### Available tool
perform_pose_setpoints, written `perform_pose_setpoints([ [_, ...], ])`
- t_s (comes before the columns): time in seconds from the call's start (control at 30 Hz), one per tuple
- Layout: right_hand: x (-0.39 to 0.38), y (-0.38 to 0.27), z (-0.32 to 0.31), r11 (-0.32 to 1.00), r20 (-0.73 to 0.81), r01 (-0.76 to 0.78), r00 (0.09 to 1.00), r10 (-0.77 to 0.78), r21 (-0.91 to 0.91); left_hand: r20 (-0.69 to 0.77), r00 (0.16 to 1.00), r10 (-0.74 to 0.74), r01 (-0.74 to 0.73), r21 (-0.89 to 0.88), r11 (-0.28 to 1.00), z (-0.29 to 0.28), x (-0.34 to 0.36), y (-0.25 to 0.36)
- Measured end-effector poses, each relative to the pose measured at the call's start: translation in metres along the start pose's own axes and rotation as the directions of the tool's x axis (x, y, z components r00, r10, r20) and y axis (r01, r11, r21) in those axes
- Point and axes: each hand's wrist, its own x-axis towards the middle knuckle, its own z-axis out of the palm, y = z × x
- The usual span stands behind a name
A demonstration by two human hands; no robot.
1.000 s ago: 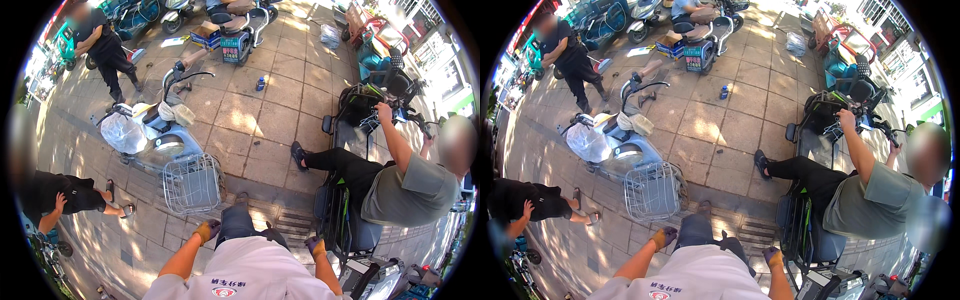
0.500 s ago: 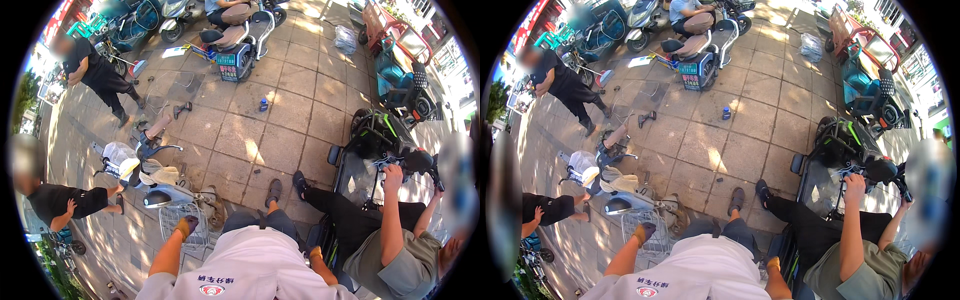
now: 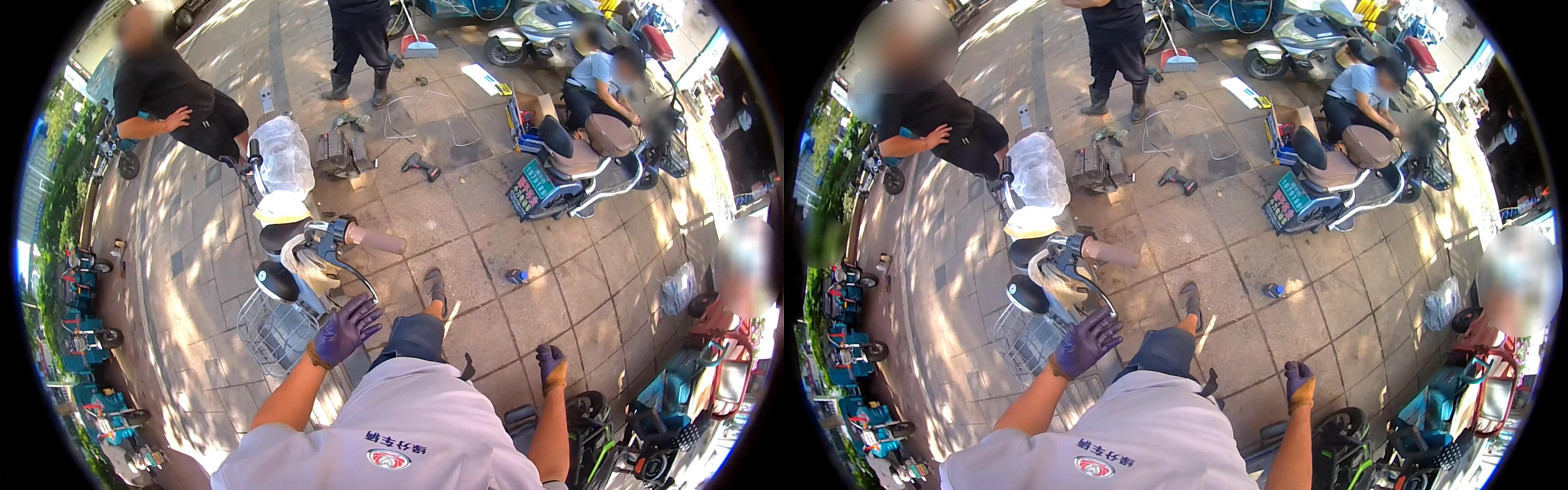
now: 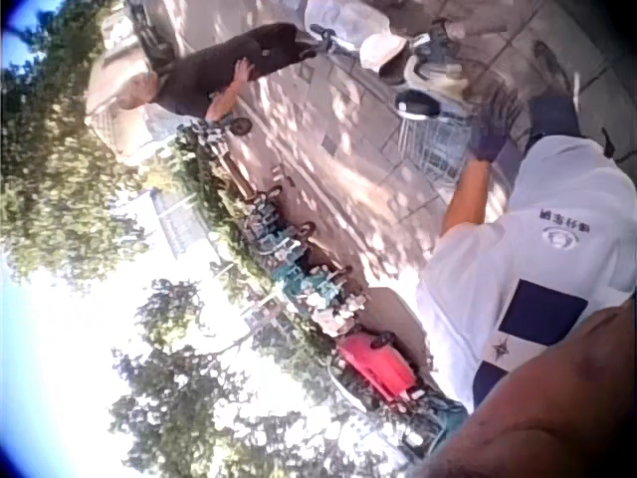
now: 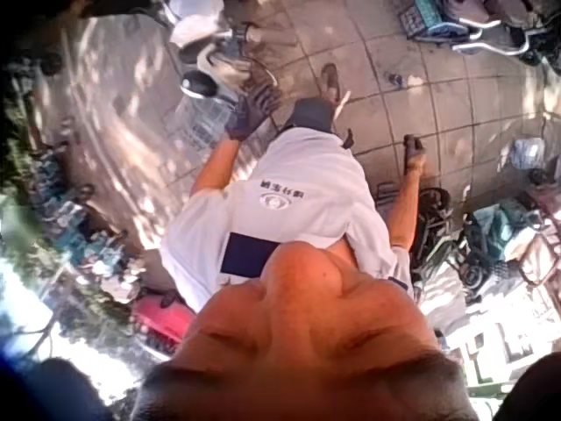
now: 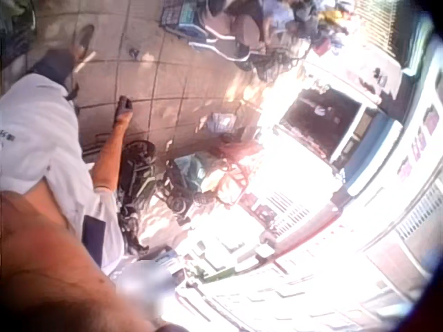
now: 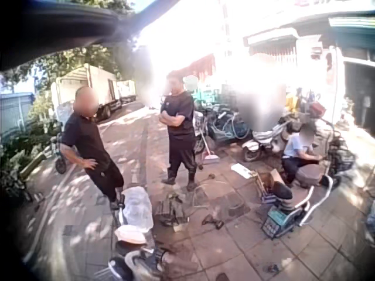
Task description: The person sits on the sidewalk and uses a power drill to remove screws from the floorboard of a scooter. They then remove the floorboard and proceed to detach the handlebars from the scooter's stem.
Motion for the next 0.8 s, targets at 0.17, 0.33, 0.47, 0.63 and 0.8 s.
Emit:
perform_pose_setpoints([
  [0.17,0.108,-0.054,0.017,0.969,0.232,-0.193,0.946,0.226,-0.153,0.133,0.934,0.332,-0.296,-0.237,0.925,0.063,0.098,0.018],
  [0.33,0.194,-0.124,0.022,0.809,0.474,0.129,0.858,0.199,-0.573,0.03,0.866,0.499,-0.444,-0.414,0.795,0.088,0.132,0.012],
  [0.47,0.295,-0.2,0.038,0.754,0.533,0.196,0.813,0.232,-0.627,-0.167,0.776,0.608,-0.6,-0.49,0.632,0.103,0.152,0.007],
  [0.63,0.4,-0.297,0.11,0.682,0.648,0.37,0.735,0.201,-0.631,-0.481,0.656,0.581,-0.755,-0.426,0.499,0.099,0.198,-0.021],
  [0.8,0.427,-0.376,0.208,0.5,0.792,0.654,0.6,0.116,-0.568,-0.36,0.603,0.712,-0.779,-0.071,0.623,0.092,0.165,-0.001],
])
